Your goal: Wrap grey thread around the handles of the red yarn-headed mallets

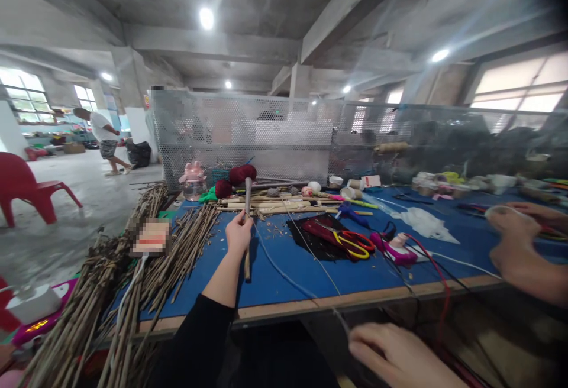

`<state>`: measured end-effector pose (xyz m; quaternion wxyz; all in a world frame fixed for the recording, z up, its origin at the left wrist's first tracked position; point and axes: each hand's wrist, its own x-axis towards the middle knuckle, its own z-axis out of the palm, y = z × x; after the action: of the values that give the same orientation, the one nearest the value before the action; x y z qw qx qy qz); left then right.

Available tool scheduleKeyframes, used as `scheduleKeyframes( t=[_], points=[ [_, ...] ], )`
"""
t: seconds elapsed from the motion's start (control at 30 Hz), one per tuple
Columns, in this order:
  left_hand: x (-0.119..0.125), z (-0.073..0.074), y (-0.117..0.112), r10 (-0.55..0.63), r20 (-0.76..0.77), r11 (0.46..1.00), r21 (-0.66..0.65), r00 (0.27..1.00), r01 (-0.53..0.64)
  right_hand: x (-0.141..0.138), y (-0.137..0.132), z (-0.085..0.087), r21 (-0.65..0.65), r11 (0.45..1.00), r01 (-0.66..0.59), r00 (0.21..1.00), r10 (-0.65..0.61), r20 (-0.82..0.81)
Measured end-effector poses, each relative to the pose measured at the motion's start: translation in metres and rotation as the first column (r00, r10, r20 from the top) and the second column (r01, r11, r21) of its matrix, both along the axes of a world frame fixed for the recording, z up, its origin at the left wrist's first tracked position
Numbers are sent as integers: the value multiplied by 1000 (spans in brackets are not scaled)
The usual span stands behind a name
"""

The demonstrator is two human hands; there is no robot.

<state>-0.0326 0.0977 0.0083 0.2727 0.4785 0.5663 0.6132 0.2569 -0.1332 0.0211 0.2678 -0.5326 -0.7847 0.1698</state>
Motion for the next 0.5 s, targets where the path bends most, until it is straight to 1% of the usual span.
scheduleKeyframes(
  t=[0.03,0.07,0.13,0.17,0.23,0.27,0.33,0.4,0.47,0.5],
  points=[
    [1,0,-1,-2,1,1000,-5,1000,2,-5,13,10,2,1000,30,999,-30,-10],
    [2,1,-2,-3,4,1000,-8,1000,3,-10,26,22,-12,1000,17,999,-18,-45],
    [4,1,-4,-4,10,1000,-4,1000,4,-19,57,44,-53,996,-72,986,63,-154],
    [6,1,-5,-3,13,1000,0,1000,3,-25,78,53,-95,990,-107,980,88,-181],
    [10,1,-7,6,23,1000,14,1000,-6,-36,130,62,-128,986,-111,979,86,-184],
    [11,1,-8,10,36,1000,21,999,-10,-42,162,62,-137,987,-79,986,57,-156],
    [13,2,-9,36,78,999,37,996,-39,-54,230,58,-117,993,32,997,-40,-63],
    [14,3,-9,54,141,997,41,989,-60,-65,293,51,-22,987,161,984,-159,81],
    [13,4,-8,65,218,997,36,974,-74,-74,342,45,6,945,327,921,-321,220],
    [12,5,-8,73,242,996,31,968,-83,-78,359,42,-8,919,395,881,-376,287]
  ],
)
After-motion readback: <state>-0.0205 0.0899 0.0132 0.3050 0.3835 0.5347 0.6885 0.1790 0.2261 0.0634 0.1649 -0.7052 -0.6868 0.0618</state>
